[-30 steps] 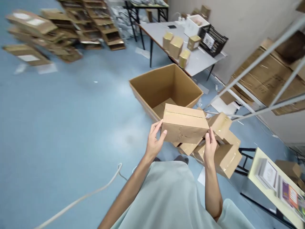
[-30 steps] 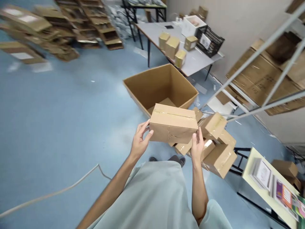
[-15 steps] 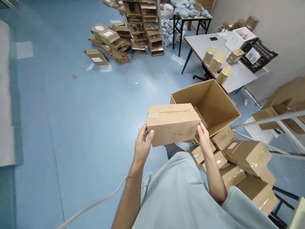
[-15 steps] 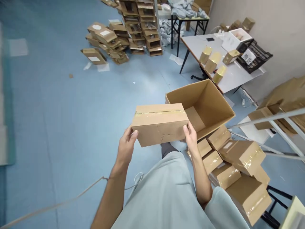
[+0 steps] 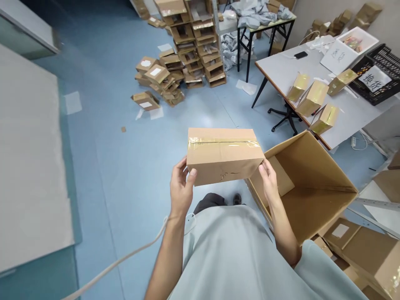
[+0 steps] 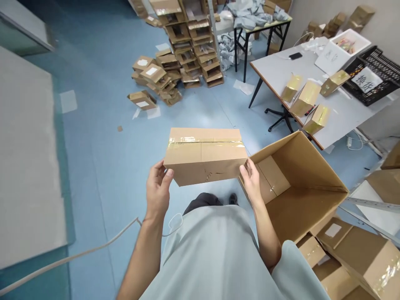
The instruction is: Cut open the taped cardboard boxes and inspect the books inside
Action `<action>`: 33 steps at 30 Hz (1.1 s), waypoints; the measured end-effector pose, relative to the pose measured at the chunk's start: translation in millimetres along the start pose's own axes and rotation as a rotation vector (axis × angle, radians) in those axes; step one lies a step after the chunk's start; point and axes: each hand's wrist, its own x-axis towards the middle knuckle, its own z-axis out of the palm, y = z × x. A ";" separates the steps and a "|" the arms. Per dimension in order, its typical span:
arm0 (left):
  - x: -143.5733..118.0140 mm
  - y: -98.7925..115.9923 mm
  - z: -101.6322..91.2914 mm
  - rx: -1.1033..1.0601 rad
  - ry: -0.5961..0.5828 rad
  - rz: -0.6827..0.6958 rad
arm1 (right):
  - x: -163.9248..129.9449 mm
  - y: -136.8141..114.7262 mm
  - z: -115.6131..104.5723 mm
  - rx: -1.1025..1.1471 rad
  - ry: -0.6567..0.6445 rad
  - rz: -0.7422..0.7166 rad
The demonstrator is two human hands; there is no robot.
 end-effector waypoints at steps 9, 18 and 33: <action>234.2 -60.0 61.9 -0.082 -0.252 -0.010 | 145.4 7.8 83.6 -0.052 0.373 0.008; 447.1 -41.3 156.8 -0.151 -0.665 0.015 | 230.3 -34.3 168.0 -0.083 0.803 0.083; 683.3 -34.9 432.4 0.124 -0.779 0.276 | 538.2 -15.9 98.5 0.146 0.955 0.096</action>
